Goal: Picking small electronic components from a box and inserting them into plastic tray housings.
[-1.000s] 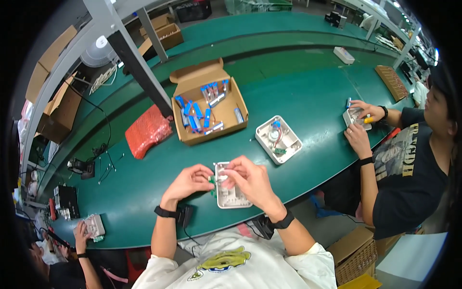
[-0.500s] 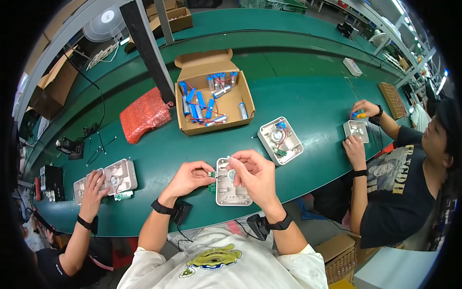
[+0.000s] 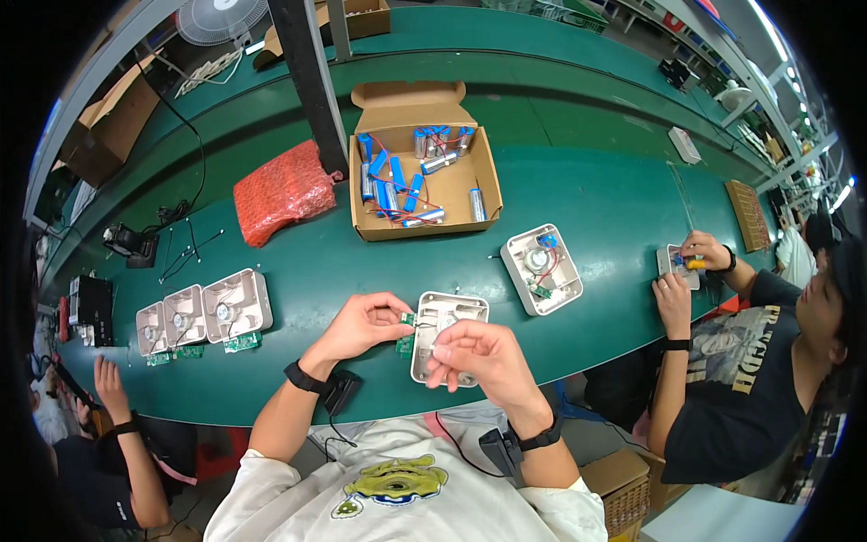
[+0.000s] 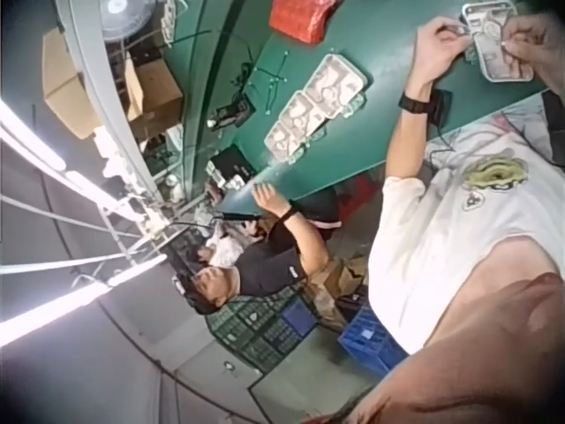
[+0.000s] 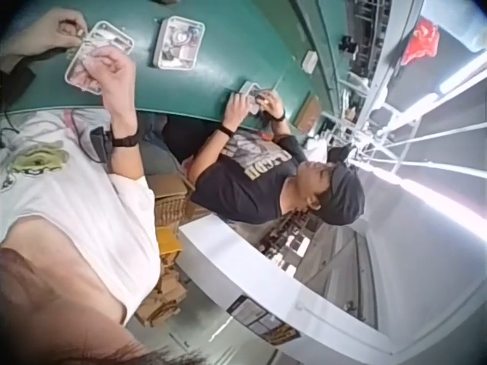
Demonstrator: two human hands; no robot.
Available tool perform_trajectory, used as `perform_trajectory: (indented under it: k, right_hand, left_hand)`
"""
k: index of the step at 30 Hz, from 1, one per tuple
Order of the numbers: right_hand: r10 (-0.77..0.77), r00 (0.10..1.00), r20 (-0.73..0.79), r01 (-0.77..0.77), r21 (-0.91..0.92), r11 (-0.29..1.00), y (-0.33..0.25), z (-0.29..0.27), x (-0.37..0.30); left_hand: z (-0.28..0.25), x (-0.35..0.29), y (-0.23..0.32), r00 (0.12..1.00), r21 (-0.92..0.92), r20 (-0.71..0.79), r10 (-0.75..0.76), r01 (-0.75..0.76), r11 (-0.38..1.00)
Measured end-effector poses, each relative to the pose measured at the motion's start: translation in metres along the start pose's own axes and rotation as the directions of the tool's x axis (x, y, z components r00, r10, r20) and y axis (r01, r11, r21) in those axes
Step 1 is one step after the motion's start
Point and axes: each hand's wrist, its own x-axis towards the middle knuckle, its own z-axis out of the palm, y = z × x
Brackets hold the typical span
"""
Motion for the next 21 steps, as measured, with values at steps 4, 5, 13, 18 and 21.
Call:
perform_trajectory:
  k: [4, 5, 13, 18, 21]
  right_hand:
    - [0.104, 0.994, 0.046, -0.101, -0.066, 0.993, 0.003, -0.002, -0.005]
    - [0.121, 0.992, 0.043, -0.116, -0.105, 0.988, 0.003, -0.002, -0.005]
    - [0.04, 0.996, -0.078, -0.057, -0.227, 0.972, 0.002, 0.014, -0.001]
    - [-0.071, 0.982, -0.175, -0.004, -0.398, 0.918, 0.002, 0.016, 0.011]
    - [-0.341, 0.933, -0.111, 0.132, -0.778, 0.615, 0.0, 0.022, 0.018]
  left_hand:
    - [0.0, -0.003, 0.001, 1.0, 0.013, 0.01, 0.003, -0.003, 1.0]
    - [0.0, -0.002, 0.001, 1.0, 0.015, 0.01, 0.011, -0.011, 1.0]
    - [0.0, -0.001, -0.002, 1.0, -0.041, 0.001, 0.018, -0.018, 0.999]
    - [0.001, 0.001, 0.002, 1.0, -0.011, -0.011, -0.001, 0.001, 1.0]
    - [0.002, 0.0, 0.0, 1.0, -0.012, -0.02, 0.021, -0.022, 1.0]
